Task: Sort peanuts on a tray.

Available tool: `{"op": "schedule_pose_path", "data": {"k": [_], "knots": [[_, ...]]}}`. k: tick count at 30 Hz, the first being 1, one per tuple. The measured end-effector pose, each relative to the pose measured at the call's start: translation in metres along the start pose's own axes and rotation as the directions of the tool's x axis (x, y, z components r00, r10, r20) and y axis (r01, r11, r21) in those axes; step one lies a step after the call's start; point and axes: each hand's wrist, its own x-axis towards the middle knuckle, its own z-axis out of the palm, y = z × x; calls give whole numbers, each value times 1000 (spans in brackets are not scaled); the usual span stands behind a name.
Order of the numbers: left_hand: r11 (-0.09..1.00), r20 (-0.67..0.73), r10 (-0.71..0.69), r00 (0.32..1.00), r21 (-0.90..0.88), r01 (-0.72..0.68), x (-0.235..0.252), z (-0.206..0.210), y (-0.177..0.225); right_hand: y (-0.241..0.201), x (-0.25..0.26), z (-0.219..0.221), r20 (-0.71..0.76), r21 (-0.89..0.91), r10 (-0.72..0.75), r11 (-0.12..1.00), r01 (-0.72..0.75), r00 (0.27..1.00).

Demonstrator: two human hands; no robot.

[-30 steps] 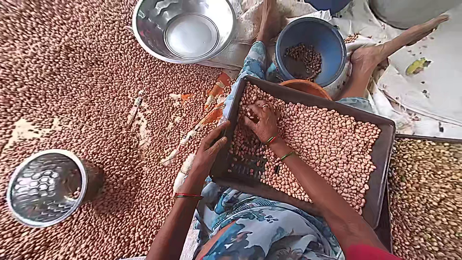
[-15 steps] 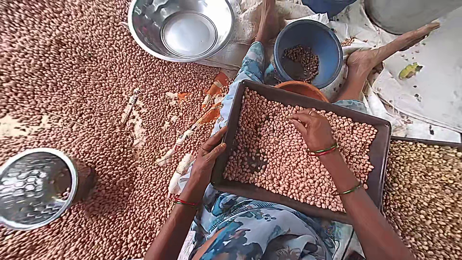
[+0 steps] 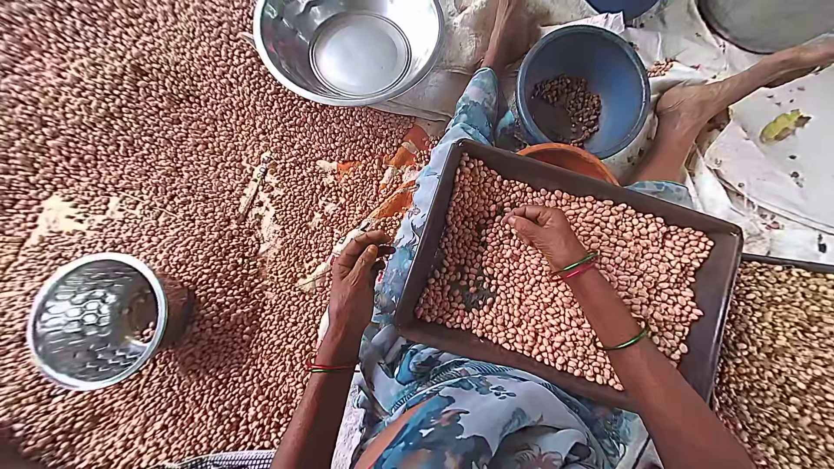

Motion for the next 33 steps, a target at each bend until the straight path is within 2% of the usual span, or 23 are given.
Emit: {"op": "schedule_pose_path", "data": {"k": [1,3,4,6,9,11,13,16,18,20,22,23,25,27,29,30,32,33], "knots": [[1000,-3,4,1000,-7,-4,1,2,1,-4,-2,9,-4,-213,-58,976,56,998],[1000,0,11,1000,-16,-11,0,5,4,-13,-8,29,9,-565,-168,813,144,986],[1000,8,23,1000,-8,-23,-1,5,5,-15,-8,38,18,-677,-154,725,126,988],[998,23,57,998,16,-58,-3,6,7,-20,-7,50,12,-779,-66,625,50,998],[996,53,83,995,23,-85,-8,11,10,-25,-7,49,29,-757,20,653,9,999],[996,97,88,991,3,-89,-11,16,13,-28,-2,32,60,-671,35,741,15,998],[994,135,104,985,6,-105,-13,22,15,-46,15,3,12,-625,31,781,-16,999],[993,165,117,979,-17,-116,-18,30,20,-71,28,-47,-174,-634,-196,772,43,965],[998,161,20,987,-69,-9,-25,41,28,-84,16,-51,-131,-606,-257,785,128,957],[968,196,-171,966,-147,201,-33,56,36,-90,-15,-22,93,-508,-297,807,302,950],[859,204,-377,904,-289,423,-39,74,41,-90,-36,22,286,-436,-265,820,371,921],[788,178,-460,870,-369,492,-41,81,41,-89,-42,40,320,-445,-230,820,360,919],[660,163,-534,829,-532,530,-41,84,36,-83,-38,59,215,-495,-271,798,344,938],[502,228,-520,824,-699,510,-44,77,37,-70,-14,59,51,-587,-300,763,272,952],[335,350,-445,824,-789,516,-47,65,39,-59,5,53,34,-606,-144,784,135,989],[262,403,-400,823,-810,524,-47,59,38,-49,7,54,37,-602,-132,788,128,991],[182,458,-315,832,-831,526,-45,50,36,-18,-1,70,84,-611,-278,744,270,957],[174,452,-288,844,-842,510,-43,47,36,-5,-7,79,166,-589,-320,727,354,933]]}}
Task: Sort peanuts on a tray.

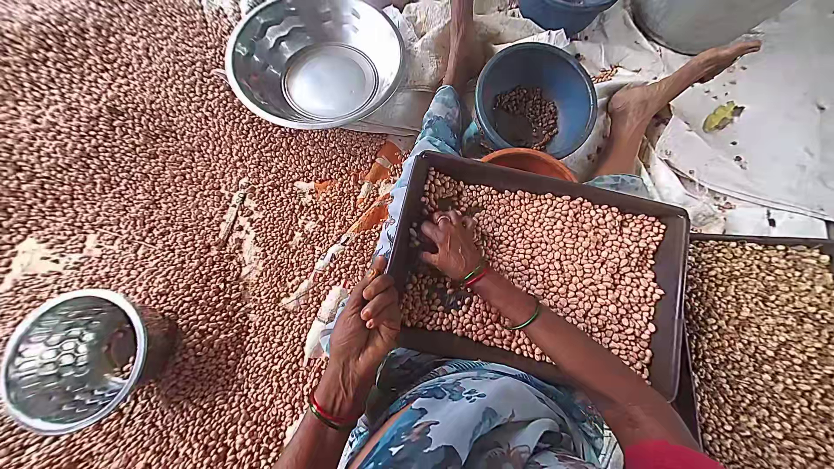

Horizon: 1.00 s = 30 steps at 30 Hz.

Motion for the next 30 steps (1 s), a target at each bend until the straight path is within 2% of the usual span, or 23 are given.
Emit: {"op": "schedule_pose_path", "data": {"k": [2,4,5,8,10,12,13,15,17,18,21,23,25,26,30], "knots": [[997,27,79,997,15,-79,1,2,7,-5,-24,0,252,20,-40,999,36,967],[981,44,185,982,55,-187,0,4,16,2,-56,-27,448,-49,55,998,-37,892],[967,48,236,970,85,-240,0,5,21,9,-71,-44,446,-105,131,990,-93,885],[910,7,382,924,173,-378,-3,2,37,36,-111,-95,169,-351,311,906,-238,935],[905,18,405,914,134,-403,-4,-1,48,50,-133,-121,-16,-413,300,867,-279,954],[918,17,394,919,32,-395,-6,-3,55,48,-148,-129,-75,-413,238,876,-247,968],[922,26,385,922,14,-386,-6,-3,57,40,-151,-125,-48,-373,213,903,-216,976],[922,35,385,922,18,-386,-7,-2,59,22,-150,-107,119,-209,191,964,-163,974],[922,47,384,922,34,-386,-7,-4,58,6,-138,-81,362,-35,186,982,-186,914],[922,45,382,923,41,-384,-7,-4,56,-1,-128,-67,431,28,164,980,-195,887],[925,39,375,926,49,-377,-7,-2,51,-13,-101,-39,360,148,100,975,-163,927],[930,73,363,929,36,-367,-10,-1,51,-7,-93,-41,159,97,160,980,-176,974],[930,107,362,926,31,-367,-12,-3,56,10,-93,-52,-23,17,233,972,-233,972],[927,113,367,923,35,-372,-13,-5,58,19,-95,-58,-39,-20,267,963,-268,963],[926,103,366,925,62,-374,-6,-11,56,29,-103,-57,84,-73,351,936,-345,933]]}}
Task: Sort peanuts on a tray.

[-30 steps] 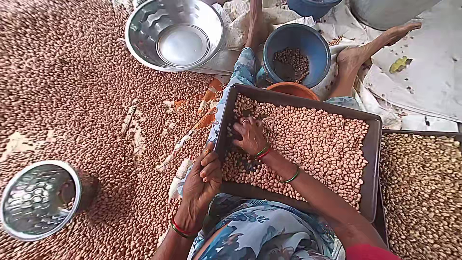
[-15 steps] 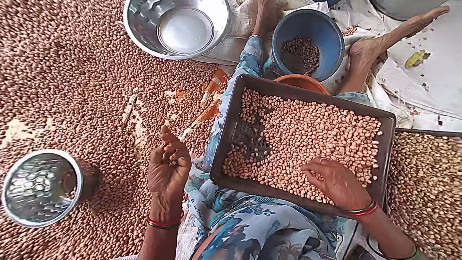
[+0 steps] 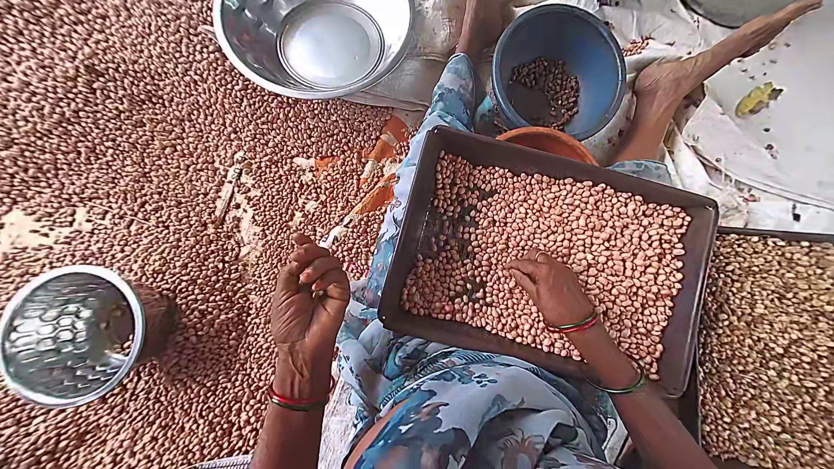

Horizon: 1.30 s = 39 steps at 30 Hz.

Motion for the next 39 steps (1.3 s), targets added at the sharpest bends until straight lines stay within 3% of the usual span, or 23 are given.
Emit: {"op": "schedule_pose_path", "data": {"k": [5,10,13,18,22,25,27,30,32,34,37,39], "knots": [[997,25,-77,997,-17,78,-2,7,-18,4,2,18,-155,-98,-92,992,78,984],[995,-5,-95,995,-10,95,-3,8,-18,-1,-3,33,-219,-220,-189,965,141,957],[996,-3,-90,996,-22,89,-3,7,-17,-8,-3,32,-194,-211,-92,976,50,977],[995,-11,-100,995,-14,100,-7,9,-24,-22,0,23,-16,-219,49,974,-51,999],[983,-53,-137,989,112,142,-10,16,-36,-8,10,5,16,-17,79,997,-78,997],[837,-259,-95,961,501,218,-17,31,-56,-7,15,-21,-31,222,66,973,-58,997],[679,-305,-226,925,632,374,-19,34,-70,-17,11,-39,-49,443,-29,895,48,998],[595,-351,-471,809,551,585,-17,30,-95,-26,4,-59,23,635,-196,760,137,980],[617,-380,-511,771,463,637,-19,33,-106,-12,-1,-60,-16,505,-172,849,157,985],[669,-360,-519,775,393,631,-19,35,-106,5,-11,-53,-45,249,-137,958,144,990],[729,-317,-478,819,377,572,-14,28,-96,14,-32,-26,8,-32,-104,994,104,995],[752,-329,-425,843,389,531,-10,25,-92,19,-41,-7,-66,-163,-148,977,136,987]]}}
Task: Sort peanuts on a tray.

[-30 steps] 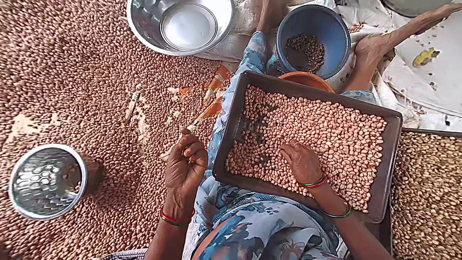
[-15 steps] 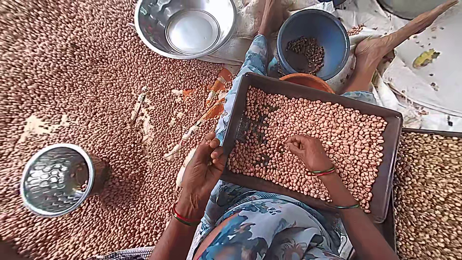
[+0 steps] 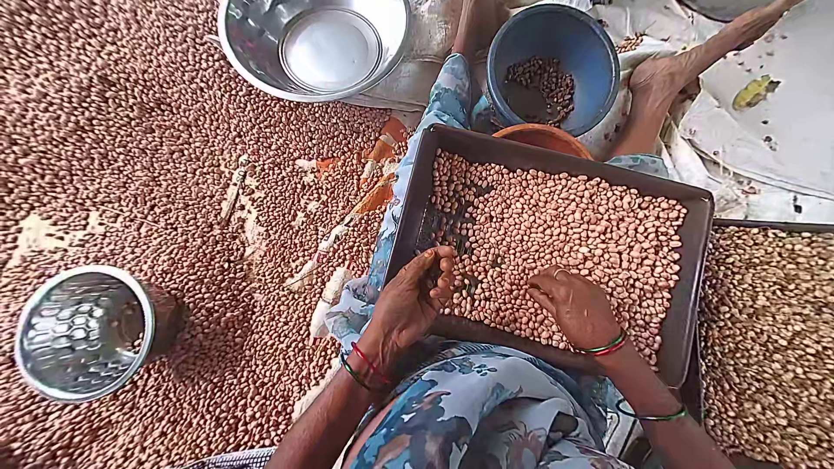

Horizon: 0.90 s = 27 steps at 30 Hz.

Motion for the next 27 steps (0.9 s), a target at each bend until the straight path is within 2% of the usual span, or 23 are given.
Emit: {"op": "schedule_pose_path", "data": {"k": [2,3,5,6,8,9,11,12,13,14,15,17,19,20,21,22,23,24,25,27], "knots": [[999,-40,28,999,17,-28,1,2,1,5,-1,4,-105,-33,-10,999,7,994],[998,-47,33,998,47,-31,0,3,0,6,1,-1,-119,5,17,1000,-16,993],[986,-62,18,998,167,-8,-1,7,-3,1,7,-18,-116,161,67,986,-47,991],[973,-56,-10,998,230,22,-1,7,-5,-4,10,-24,-139,246,52,969,-17,989],[955,-12,-101,995,280,100,2,6,-13,-22,13,-29,-115,476,39,879,21,993],[951,1,-135,991,281,130,3,6,-17,-31,14,-30,-49,556,41,831,-7,998],[958,-24,-146,989,246,147,-1,7,-21,-45,19,-31,191,513,58,845,-150,980],[972,-22,-130,991,193,131,-4,7,-19,-50,24,-30,367,439,42,873,-213,929],[988,-10,-104,995,117,104,-7,4,-15,-56,33,-24,561,361,9,897,-254,828],[997,17,-70,997,36,69,-9,0,-10,-64,40,-13,676,314,-37,918,-242,736],[999,54,-27,998,-42,29,-11,-5,-4,-72,45,0,703,317,-83,925,-207,706],[973,128,64,990,-227,-34,-11,-18,10,-87,59,11,657,327,-113,934,-146,745],[927,177,170,969,-362,-97,-14,-28,25,-87,79,5,591,252,-14,953,-168,807],[912,177,241,954,-377,-160,-17,-31,33,-78,83,-1,485,236,57,952,-193,873],[898,184,312,932,-377,-226,-20,-34,42,-62,82,-8,314,251,113,948,-197,943],[876,185,379,907,-387,-287,-23,-37,51,-43,77,-17,145,265,157,945,-192,977],[851,161,442,882,-385,-356,-26,-39,58,-24,69,-31,32,266,207,941,-208,978],[825,122,501,857,-367,-430,-29,-42,66,-6,56,-47,-12,246,260,937,-249,965],[798,98,545,833,-367,-479,-31,-46,72,10,40,-60,-4,213,316,927,-308,949],[735,32,595,803,-426,-528,-32,-56,82,27,6,-76,124,98,433,890,-445,893]]}}
